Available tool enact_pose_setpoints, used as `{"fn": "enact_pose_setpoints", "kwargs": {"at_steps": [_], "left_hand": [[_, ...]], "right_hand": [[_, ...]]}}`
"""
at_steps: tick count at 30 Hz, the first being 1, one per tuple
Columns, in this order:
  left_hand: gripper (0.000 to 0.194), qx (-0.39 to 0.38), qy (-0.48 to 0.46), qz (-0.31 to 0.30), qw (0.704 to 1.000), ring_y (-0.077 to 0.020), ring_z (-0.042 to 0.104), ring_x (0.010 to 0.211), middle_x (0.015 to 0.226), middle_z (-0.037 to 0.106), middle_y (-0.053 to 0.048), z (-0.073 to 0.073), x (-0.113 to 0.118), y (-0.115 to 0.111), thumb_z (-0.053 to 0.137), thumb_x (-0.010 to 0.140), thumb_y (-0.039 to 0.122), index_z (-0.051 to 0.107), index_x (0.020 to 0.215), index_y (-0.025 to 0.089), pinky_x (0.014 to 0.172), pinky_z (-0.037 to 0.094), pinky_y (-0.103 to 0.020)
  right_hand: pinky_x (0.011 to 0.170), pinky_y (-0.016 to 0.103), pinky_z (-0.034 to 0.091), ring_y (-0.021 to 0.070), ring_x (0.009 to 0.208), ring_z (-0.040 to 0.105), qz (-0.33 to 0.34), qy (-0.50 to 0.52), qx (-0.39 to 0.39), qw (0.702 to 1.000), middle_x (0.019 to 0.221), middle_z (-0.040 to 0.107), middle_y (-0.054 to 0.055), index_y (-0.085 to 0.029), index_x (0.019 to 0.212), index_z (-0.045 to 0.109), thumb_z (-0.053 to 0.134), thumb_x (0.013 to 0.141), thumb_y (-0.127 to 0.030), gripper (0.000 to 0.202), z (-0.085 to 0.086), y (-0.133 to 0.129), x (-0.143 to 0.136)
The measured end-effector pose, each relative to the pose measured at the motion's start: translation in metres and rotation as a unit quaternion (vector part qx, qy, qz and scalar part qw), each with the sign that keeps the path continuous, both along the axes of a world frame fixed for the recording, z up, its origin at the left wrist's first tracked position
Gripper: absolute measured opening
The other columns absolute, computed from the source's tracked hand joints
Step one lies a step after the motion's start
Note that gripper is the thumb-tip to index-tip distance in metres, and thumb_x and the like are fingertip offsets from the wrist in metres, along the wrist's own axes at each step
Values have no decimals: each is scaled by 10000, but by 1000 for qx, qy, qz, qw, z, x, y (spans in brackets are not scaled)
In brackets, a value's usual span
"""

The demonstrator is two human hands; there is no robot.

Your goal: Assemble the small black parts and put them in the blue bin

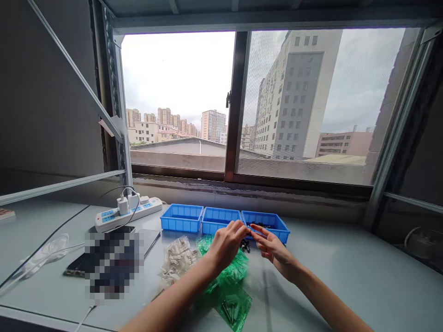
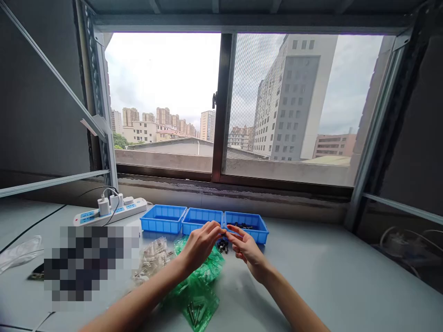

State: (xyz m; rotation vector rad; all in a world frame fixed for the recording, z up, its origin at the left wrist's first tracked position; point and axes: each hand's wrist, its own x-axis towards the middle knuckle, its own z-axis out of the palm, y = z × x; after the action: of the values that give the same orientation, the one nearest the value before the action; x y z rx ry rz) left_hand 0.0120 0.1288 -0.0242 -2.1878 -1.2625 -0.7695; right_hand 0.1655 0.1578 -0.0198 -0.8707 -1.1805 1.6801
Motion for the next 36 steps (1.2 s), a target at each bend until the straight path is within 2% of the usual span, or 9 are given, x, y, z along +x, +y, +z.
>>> {"fn": "enact_pose_setpoints", "kwargs": {"at_steps": [3, 6, 15, 20, 27, 32, 36], "left_hand": [[51, 9, 1, 5, 1000, -128, 563, 791, 882, 565, 1, 0, -1, 1, 498, 865, 167, 485, 904, 197, 558, 442, -210], [90, 7, 0, 10, 1000, -132, 562, 791, 890, 565, -2, 0, 0, 1, 529, 857, 223, 483, 929, 196, 565, 453, -216], [108, -8, -2, 13, 1000, -128, 573, 775, 883, 573, -2, 1, 2, 1, 440, 902, 223, 485, 999, 204, 504, 420, -202], [138, -18, 3, 22, 1000, -128, 567, 798, 893, 567, -11, 2, 2, 0, 422, 915, 298, 498, 977, 201, 523, 423, -196], [179, -12, 1, 30, 999, -134, 561, 817, 902, 565, -29, 2, 4, 0, 410, 918, 321, 529, 965, 195, 529, 417, -189], [185, -52, -33, 60, 996, -148, 565, 849, 922, 576, -22, 5, 1, 0, 501, 873, 355, 561, 955, 201, 529, 426, -197], [88, -84, -56, 92, 991, -153, 565, 863, 938, 587, -7, 7, -1, 1, 615, 802, 264, 610, 861, 199, 553, 438, -209]], "right_hand": [[457, 219, 143, 45, 465, 259, 16, -8, 5, 1000, 614, 515, -43, -235, 912, 642, 849, 388, -385, 583, -1, 0, 0], [459, 221, 147, 46, 472, 273, 20, -20, 18, 999, 649, 531, -33, -233, 917, 643, 839, 409, -393, 568, -3, 1, 0], [459, 213, 137, 46, 468, 261, 23, -5, 2, 1000, 541, 414, -66, -217, 910, 659, 839, 406, -409, 569, -2, 0, 1], [458, 221, 131, 52, 462, 248, 5, -10, -1, 1000, 512, 381, -74, -220, 910, 658, 826, 421, -369, 538, 1, -1, 2], [449, 209, 141, 39, 456, 252, -1, -3, 2, 1000, 522, 404, -76, -208, 886, 659, 834, 394, -371, 546, 2, -1, 3], [434, 203, 160, 39, 450, 276, -20, -5, 2, 1000, 526, 438, -69, -207, 871, 659, 824, 417, -341, 501, 4, -2, 3], [424, 198, 188, 35, 458, 291, -57, 15, 6, 998, 608, 509, -50, -215, 847, 663, 815, 431, -312, 453, 4, 1, 5]]}}
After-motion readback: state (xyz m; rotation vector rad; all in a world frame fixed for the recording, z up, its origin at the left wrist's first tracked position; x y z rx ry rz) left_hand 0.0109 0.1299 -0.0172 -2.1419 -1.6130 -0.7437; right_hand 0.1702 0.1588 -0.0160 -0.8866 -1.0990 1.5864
